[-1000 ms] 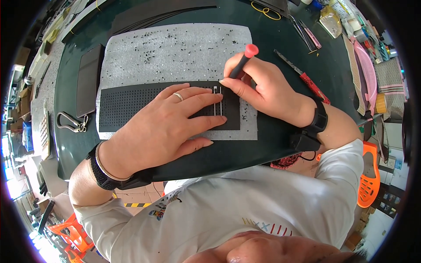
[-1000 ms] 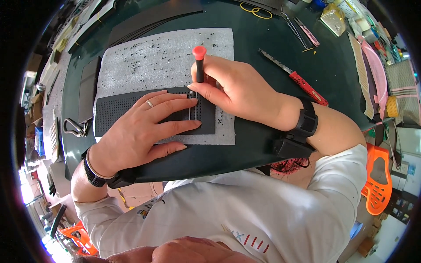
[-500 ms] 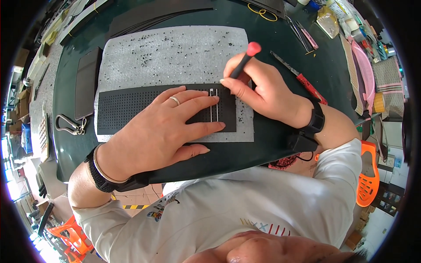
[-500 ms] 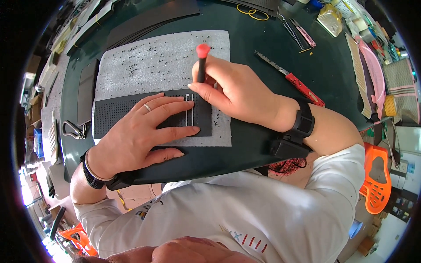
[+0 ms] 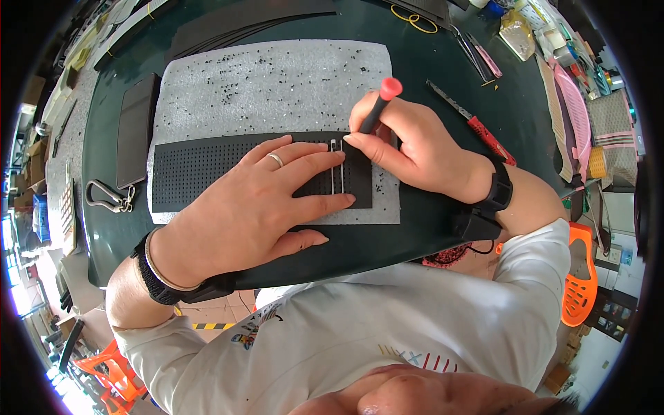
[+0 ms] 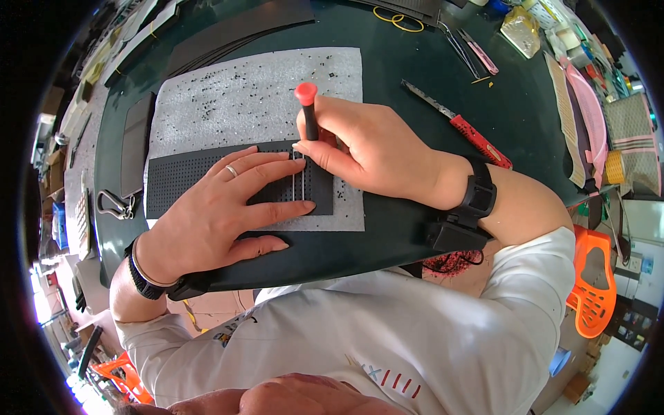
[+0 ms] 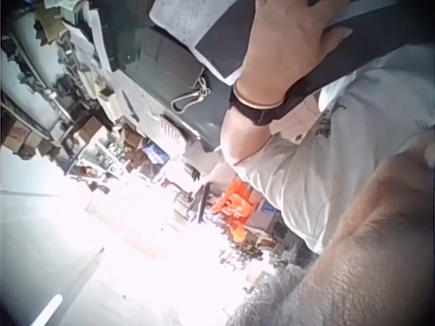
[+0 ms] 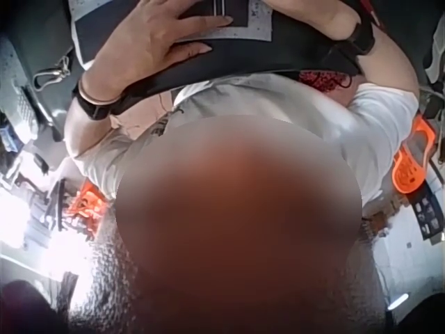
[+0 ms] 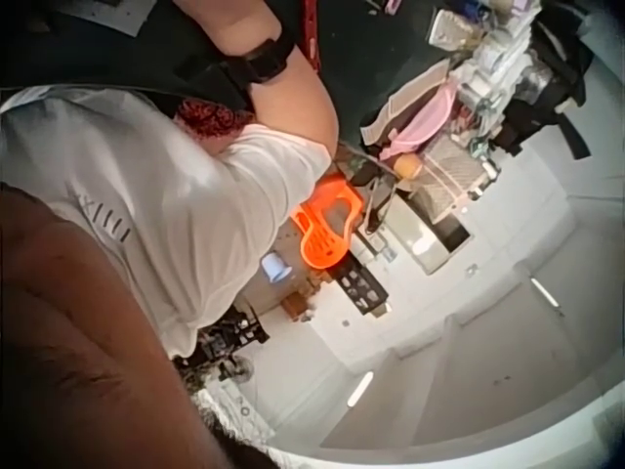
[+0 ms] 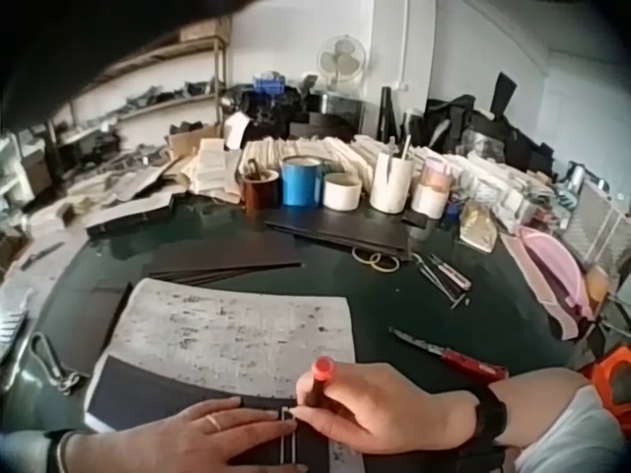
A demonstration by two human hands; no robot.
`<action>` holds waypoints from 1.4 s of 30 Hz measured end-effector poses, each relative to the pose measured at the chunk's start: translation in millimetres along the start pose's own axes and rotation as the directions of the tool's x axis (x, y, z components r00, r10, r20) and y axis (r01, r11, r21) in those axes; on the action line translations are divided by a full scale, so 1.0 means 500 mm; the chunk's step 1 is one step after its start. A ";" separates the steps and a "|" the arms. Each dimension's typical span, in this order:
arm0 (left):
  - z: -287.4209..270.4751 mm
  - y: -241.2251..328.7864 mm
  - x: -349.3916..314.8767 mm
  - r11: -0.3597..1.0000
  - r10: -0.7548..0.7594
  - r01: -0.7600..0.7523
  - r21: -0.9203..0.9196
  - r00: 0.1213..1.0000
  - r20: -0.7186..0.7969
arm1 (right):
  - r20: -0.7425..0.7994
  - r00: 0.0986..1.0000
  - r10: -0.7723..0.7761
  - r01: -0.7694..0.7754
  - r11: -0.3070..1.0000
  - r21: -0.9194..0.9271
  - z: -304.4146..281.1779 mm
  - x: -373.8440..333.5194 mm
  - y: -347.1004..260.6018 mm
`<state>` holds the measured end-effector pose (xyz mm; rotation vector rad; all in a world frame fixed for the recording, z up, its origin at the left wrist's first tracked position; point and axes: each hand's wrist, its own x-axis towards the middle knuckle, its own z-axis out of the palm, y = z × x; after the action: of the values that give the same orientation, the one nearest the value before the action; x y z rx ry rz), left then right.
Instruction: The person uses a screwdriver to press small components into a black perforated panel, then picks up a white perforated strip and uses a tool to clear its holes over a bin. Finally, they pick up the black panel and use the screwdriver to clear its remaining holes before stacking it.
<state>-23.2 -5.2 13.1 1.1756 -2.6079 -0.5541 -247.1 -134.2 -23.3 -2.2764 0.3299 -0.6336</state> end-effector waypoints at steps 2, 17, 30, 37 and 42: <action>0.000 0.000 0.001 1.000 0.005 -0.005 -0.003 1.000 -0.001 | 0.025 1.000 -0.004 0.005 1.000 -0.019 -0.001 0.000 0.001; -0.001 0.002 0.001 1.000 0.007 -0.007 0.009 1.000 0.005 | 0.016 0.999 0.029 -0.030 0.998 0.050 0.001 -0.003 -0.003; 0.000 0.001 -0.001 1.000 0.003 -0.003 0.013 1.000 0.015 | 0.059 0.994 0.093 -0.099 0.989 0.106 0.000 -0.007 -0.013; -0.001 0.003 -0.001 1.000 0.008 -0.008 0.002 1.000 -0.006 | 0.094 0.995 0.041 -0.048 0.996 0.080 0.000 -0.007 -0.014; 0.000 0.000 -0.001 1.000 0.015 -0.015 0.000 1.000 -0.018 | 0.080 0.995 0.057 -0.065 0.991 0.113 0.000 -0.010 -0.012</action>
<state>-22.8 -4.8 13.3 1.1548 -2.5996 -0.5377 -251.1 -127.8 -20.7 -2.1655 0.3164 -0.5195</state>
